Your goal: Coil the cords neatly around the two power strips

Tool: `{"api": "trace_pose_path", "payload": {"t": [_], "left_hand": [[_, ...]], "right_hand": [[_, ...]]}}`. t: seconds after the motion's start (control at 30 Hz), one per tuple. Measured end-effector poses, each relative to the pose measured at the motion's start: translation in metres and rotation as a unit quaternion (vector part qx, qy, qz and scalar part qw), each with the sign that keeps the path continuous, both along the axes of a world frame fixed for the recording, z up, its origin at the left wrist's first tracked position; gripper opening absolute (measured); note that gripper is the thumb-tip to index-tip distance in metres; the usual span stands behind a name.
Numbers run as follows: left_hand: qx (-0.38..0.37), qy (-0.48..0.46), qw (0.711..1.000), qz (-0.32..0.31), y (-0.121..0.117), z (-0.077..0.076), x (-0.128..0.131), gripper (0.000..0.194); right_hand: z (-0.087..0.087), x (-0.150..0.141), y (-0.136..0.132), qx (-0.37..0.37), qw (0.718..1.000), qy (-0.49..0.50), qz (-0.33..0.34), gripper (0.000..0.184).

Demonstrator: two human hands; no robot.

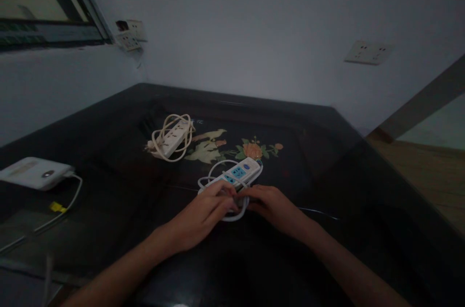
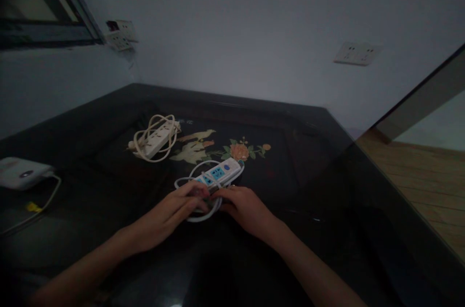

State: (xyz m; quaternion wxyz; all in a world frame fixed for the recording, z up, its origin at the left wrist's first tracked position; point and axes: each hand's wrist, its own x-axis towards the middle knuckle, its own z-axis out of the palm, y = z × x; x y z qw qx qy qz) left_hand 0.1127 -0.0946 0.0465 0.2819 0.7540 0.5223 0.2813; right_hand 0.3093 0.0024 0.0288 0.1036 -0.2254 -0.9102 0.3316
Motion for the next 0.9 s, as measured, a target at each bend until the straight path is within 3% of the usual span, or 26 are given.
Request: {"api": "trace_pose_path", "payload": {"t": [0.1, 0.33, 0.57, 0.73, 0.9], "left_hand": [[0.013, 0.028, 0.999, 0.043, 0.017, 0.000, -0.005, 0.023], [0.016, 0.181, 0.983, -0.041, 0.032, -0.011, 0.000, 0.027], [0.022, 0.159, 0.986, -0.039, 0.040, -0.016, 0.000, 0.023], [0.018, 0.146, 0.988, -0.052, 0.037, -0.016, -0.005, 0.026], [0.011, 0.140, 0.986, -0.087, 0.034, -0.004, -0.009, 0.027]], "right_hand": [[0.003, 0.001, 0.000, -0.036, 0.999, 0.012, -0.002, 0.027], [0.001, 0.002, 0.001, -0.038, 0.999, 0.017, -0.001, 0.025], [0.002, 0.001, 0.003, -0.041, 0.999, 0.016, 0.000, 0.020], [0.009, 0.003, 0.002, 0.065, 0.997, -0.024, -0.017, 0.021], [0.006, 0.007, 0.007, 0.085, 0.994, 0.033, 0.060, 0.021]]}}
